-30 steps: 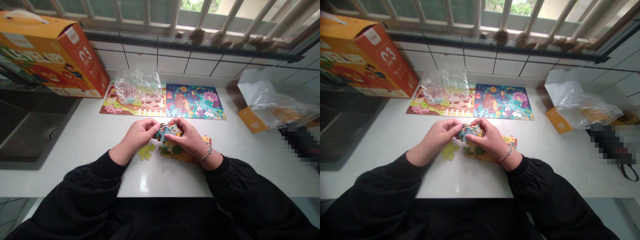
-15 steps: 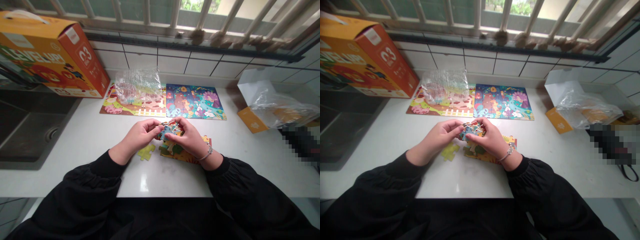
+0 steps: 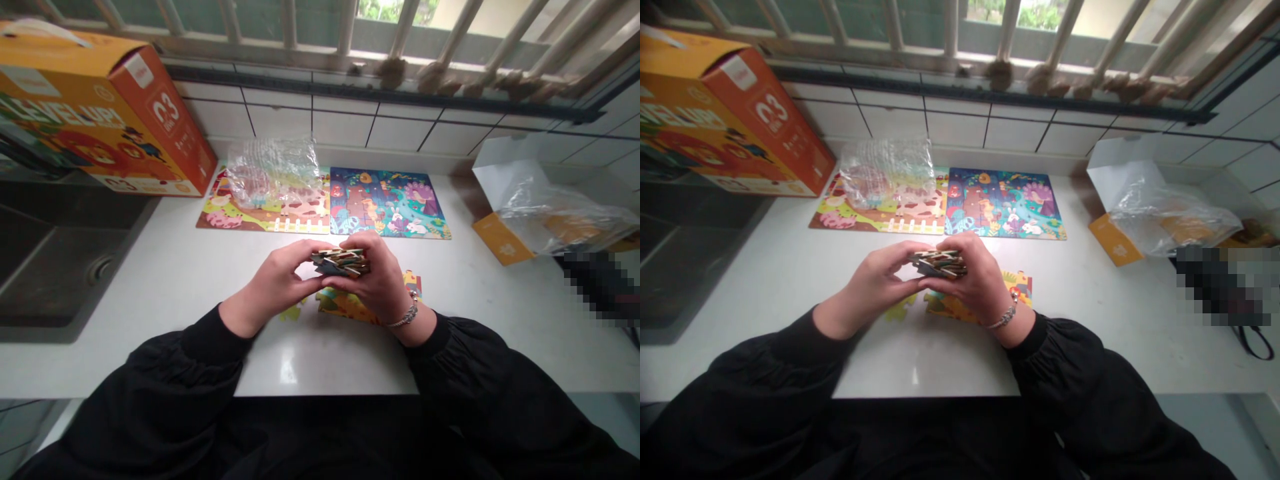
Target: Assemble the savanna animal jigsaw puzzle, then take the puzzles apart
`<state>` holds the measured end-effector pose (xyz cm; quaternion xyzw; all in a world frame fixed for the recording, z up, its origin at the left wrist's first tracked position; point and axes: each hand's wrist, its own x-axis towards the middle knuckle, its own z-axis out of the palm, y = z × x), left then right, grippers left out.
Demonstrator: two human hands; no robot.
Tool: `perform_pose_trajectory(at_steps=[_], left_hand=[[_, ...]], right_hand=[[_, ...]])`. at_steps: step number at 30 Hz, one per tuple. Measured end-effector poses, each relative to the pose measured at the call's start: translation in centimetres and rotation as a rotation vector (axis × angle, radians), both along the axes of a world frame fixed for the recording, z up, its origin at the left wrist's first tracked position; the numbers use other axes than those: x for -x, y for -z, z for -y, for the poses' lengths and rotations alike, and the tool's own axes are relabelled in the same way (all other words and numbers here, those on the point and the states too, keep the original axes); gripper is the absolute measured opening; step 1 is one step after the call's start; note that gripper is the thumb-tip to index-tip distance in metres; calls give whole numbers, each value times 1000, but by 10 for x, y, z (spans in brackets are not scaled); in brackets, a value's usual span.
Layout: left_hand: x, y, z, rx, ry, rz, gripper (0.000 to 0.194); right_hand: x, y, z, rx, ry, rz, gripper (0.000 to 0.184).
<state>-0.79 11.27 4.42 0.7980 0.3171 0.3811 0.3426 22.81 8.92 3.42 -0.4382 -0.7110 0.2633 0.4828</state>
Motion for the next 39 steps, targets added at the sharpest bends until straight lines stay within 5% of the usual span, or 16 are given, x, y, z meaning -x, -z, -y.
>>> perform_pose_trajectory(at_steps=[9,14,24,33,39], left_hand=[[-18,22,-3,-27,117,-116,43],[-24,19,1,74,67,-165,39],[-12,19,-11,495,-47,117,56],[-7,13,-14,494,-94,135,53],[-3,3,-11,274,-192,-123,47]], right_hand=[[3,2,-4,-61,-92,18,75],[2,6,-7,9,-99,-75,81],[0,10,-8,159,26,-137,41],[-1,11,-10,123,8,-61,26],[0,12,-9,96,-18,24,14]])
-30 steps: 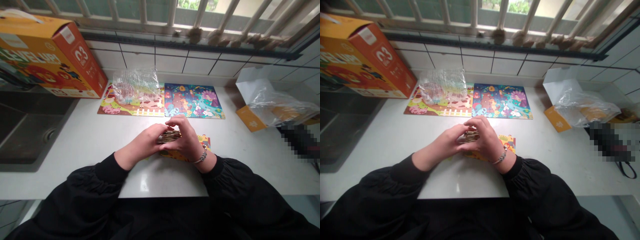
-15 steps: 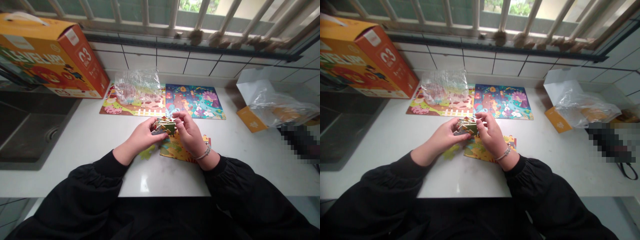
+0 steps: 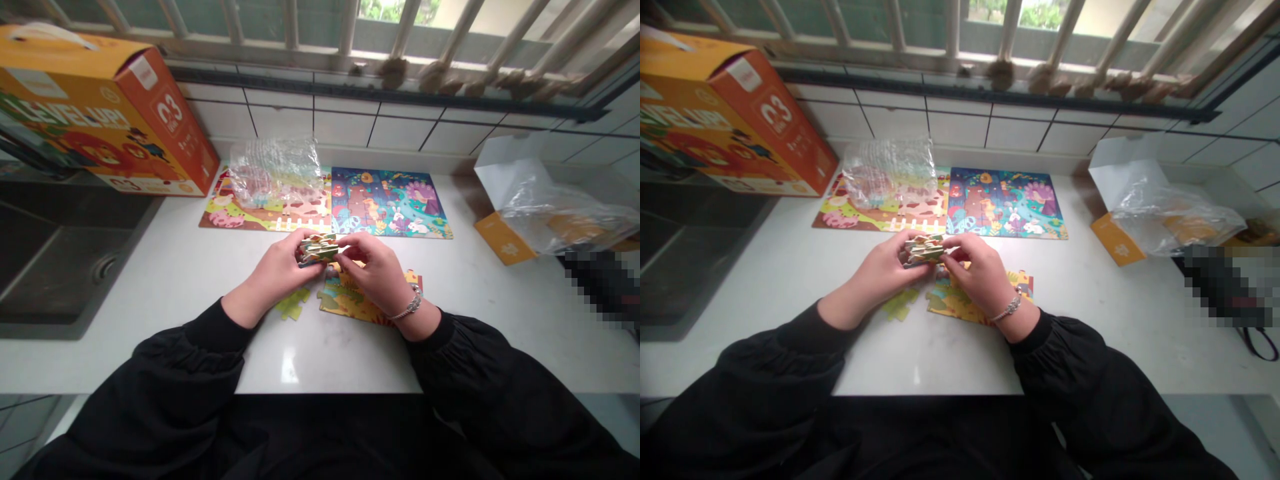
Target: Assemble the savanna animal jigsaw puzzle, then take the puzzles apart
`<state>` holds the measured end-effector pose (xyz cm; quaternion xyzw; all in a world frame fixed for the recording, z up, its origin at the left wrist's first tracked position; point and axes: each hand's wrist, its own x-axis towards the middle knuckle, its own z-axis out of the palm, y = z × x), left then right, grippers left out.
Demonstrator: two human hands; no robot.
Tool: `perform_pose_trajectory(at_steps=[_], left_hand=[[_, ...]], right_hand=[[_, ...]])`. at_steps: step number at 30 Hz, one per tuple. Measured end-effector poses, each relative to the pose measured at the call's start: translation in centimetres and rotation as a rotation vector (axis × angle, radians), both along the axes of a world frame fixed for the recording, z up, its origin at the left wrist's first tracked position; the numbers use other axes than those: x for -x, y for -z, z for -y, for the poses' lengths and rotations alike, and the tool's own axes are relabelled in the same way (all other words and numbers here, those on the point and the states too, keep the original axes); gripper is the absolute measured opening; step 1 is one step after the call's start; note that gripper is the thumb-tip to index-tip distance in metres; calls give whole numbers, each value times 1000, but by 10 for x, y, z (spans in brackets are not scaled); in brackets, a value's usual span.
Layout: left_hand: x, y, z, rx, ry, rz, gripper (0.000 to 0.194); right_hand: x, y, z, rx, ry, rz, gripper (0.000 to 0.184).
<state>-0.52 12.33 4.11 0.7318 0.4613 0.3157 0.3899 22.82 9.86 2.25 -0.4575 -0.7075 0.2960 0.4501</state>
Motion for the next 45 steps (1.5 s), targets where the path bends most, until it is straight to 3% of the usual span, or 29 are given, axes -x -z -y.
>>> perform_pose_trajectory(at_steps=[5,10,15,19,22,25,28,31,35,41,45], left_hand=[[0,-4,2,-71,35,-85,44],[-1,1,0,-80,75,-72,45],[-3,5,-1,-79,61,-108,45],[-2,4,-2,-74,-76,-130,41],[2,3,-6,-70,-264,-78,46],[7,8,-12,-9,-375,58,48],[11,16,-16,50,-404,180,51],[11,19,-16,84,-387,231,54],[11,14,-13,59,-360,119,53],[13,11,-14,-54,-251,-126,60],[14,13,-15,-37,-147,-141,61]], right_hand=[[2,1,1,28,-42,-7,20],[2,4,0,55,-13,5,34],[3,3,1,67,-78,40,39],[1,-4,4,-114,-58,147,31],[6,-11,11,-244,-203,353,20],[24,-15,26,-259,-331,598,46],[46,-18,43,-214,-318,789,71],[60,-17,53,-205,-337,880,53],[63,-14,54,-292,-380,878,22],[54,-13,51,-321,-408,811,21],[44,-16,45,-304,-270,782,23]])
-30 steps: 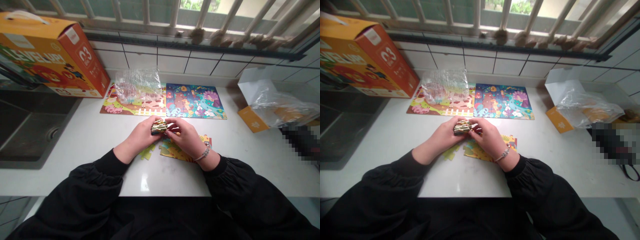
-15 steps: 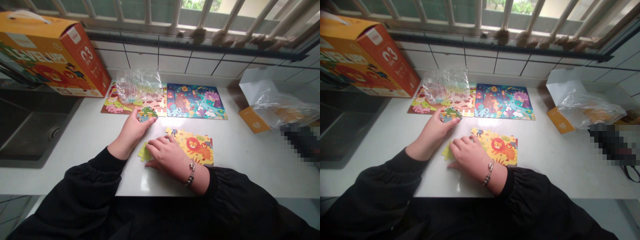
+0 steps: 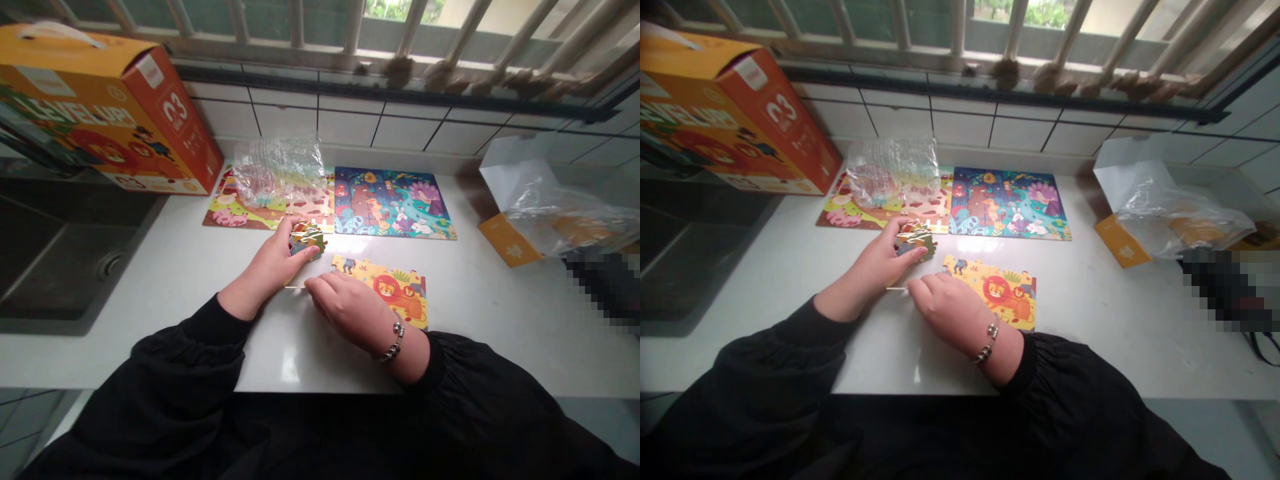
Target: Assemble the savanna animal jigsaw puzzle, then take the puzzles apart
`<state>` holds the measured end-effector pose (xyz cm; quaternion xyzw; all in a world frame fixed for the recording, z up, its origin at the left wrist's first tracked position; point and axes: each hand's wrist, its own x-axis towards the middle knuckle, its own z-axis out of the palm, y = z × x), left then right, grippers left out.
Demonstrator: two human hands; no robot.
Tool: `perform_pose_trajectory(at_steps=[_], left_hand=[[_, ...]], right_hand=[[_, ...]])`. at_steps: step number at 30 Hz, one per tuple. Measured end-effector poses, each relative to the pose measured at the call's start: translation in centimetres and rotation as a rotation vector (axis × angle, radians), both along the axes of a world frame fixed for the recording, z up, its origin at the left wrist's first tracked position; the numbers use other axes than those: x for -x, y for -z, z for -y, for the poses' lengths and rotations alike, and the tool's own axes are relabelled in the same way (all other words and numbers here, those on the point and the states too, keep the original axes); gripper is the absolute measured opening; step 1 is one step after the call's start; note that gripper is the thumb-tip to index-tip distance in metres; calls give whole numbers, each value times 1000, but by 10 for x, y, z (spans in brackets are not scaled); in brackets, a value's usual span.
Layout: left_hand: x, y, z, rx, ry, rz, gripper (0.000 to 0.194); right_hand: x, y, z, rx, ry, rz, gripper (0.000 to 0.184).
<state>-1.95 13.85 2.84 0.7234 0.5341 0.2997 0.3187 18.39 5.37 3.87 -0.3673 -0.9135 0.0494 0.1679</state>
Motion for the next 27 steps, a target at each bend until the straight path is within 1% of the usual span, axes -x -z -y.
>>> perform_pose_trajectory(at_steps=[2,6,11,13,15,16,17,18,20,22,25,27], left_hand=[[0,-1,1,10,44,4,60],[1,-3,3,-38,133,-15,57],[2,-2,3,-63,223,28,49],[2,1,2,-56,270,57,55],[2,2,2,-47,304,55,73],[1,2,3,-42,308,44,82],[0,1,4,-37,301,29,86],[-1,0,5,-30,289,13,83],[-3,-2,8,-18,264,-9,67],[-4,-6,9,-26,235,-16,55],[-3,-8,8,-62,171,-13,51],[-2,-8,7,-78,145,-22,53]], right_hand=[[-5,0,-5,-21,87,-38,24],[-15,5,-16,-42,262,-176,23],[-22,13,-28,14,387,-295,21],[-22,14,-30,44,411,-321,19],[-21,14,-29,70,404,-344,17],[-20,14,-29,87,392,-354,16],[-19,13,-28,109,378,-368,13],[-18,13,-27,133,366,-386,11],[-18,10,-26,174,356,-438,3],[-20,8,-26,181,359,-486,3],[-29,4,-31,131,394,-527,5],[-37,2,-36,102,439,-547,7]])
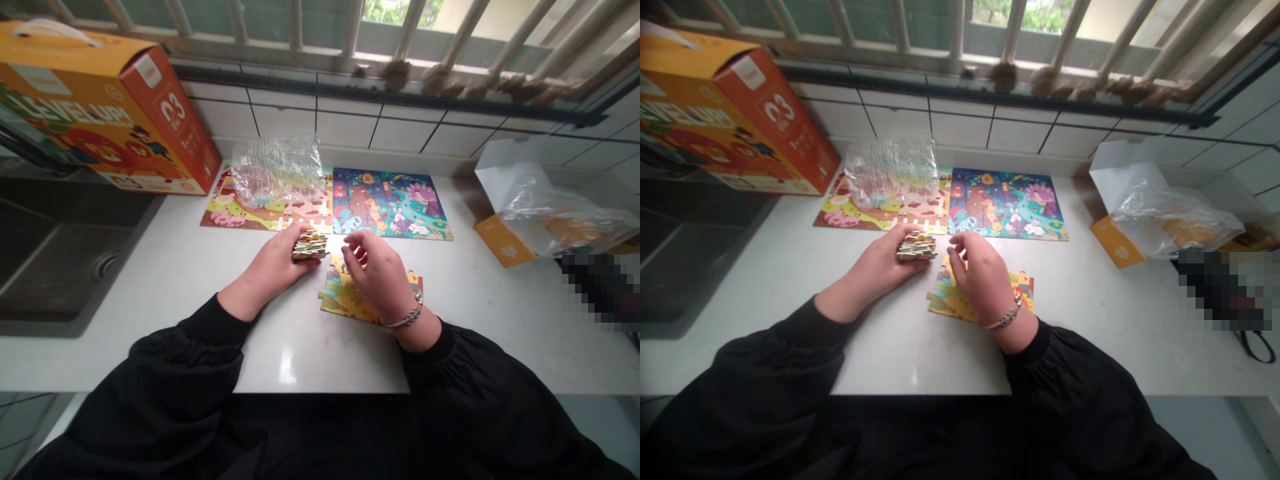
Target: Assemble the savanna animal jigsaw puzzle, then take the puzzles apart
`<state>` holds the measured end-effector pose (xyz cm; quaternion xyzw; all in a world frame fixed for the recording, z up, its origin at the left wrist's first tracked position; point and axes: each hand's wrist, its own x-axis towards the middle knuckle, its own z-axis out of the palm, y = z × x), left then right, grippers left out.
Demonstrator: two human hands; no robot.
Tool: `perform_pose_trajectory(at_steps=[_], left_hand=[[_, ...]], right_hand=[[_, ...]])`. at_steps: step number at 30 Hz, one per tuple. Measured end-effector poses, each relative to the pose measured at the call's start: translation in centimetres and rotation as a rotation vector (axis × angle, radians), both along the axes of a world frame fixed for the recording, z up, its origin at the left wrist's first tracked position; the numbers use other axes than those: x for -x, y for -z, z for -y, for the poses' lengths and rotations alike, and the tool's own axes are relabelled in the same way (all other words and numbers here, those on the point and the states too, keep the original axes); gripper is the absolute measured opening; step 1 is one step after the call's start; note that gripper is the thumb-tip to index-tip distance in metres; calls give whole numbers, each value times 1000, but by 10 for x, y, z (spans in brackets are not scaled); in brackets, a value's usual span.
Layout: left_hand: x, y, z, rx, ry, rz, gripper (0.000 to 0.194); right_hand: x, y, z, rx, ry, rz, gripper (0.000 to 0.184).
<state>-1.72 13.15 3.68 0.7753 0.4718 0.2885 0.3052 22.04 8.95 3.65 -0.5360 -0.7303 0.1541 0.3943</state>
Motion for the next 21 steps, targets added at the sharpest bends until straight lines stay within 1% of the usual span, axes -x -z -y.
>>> perform_pose_trajectory(at_steps=[3,5,7,10,13,15,18,21], left_hand=[[1,3,-1,-6,5,-30,60],[1,5,-2,-4,5,-55,61],[1,7,-2,-2,-7,-69,58],[1,7,-2,4,-6,-59,53],[-1,3,2,20,24,-4,50],[-3,1,4,13,65,43,46],[-6,0,7,-13,136,68,44],[-7,1,6,1,167,18,42]], right_hand=[[-8,0,-6,10,47,-15,7],[-8,2,-7,29,33,-16,8],[-6,4,-6,38,-11,-8,11],[-1,7,-3,33,-100,17,23],[1,9,-1,42,-172,22,45],[1,10,-1,42,-206,5,57],[2,10,-1,21,-246,-4,63],[3,9,-2,24,-265,12,60]])
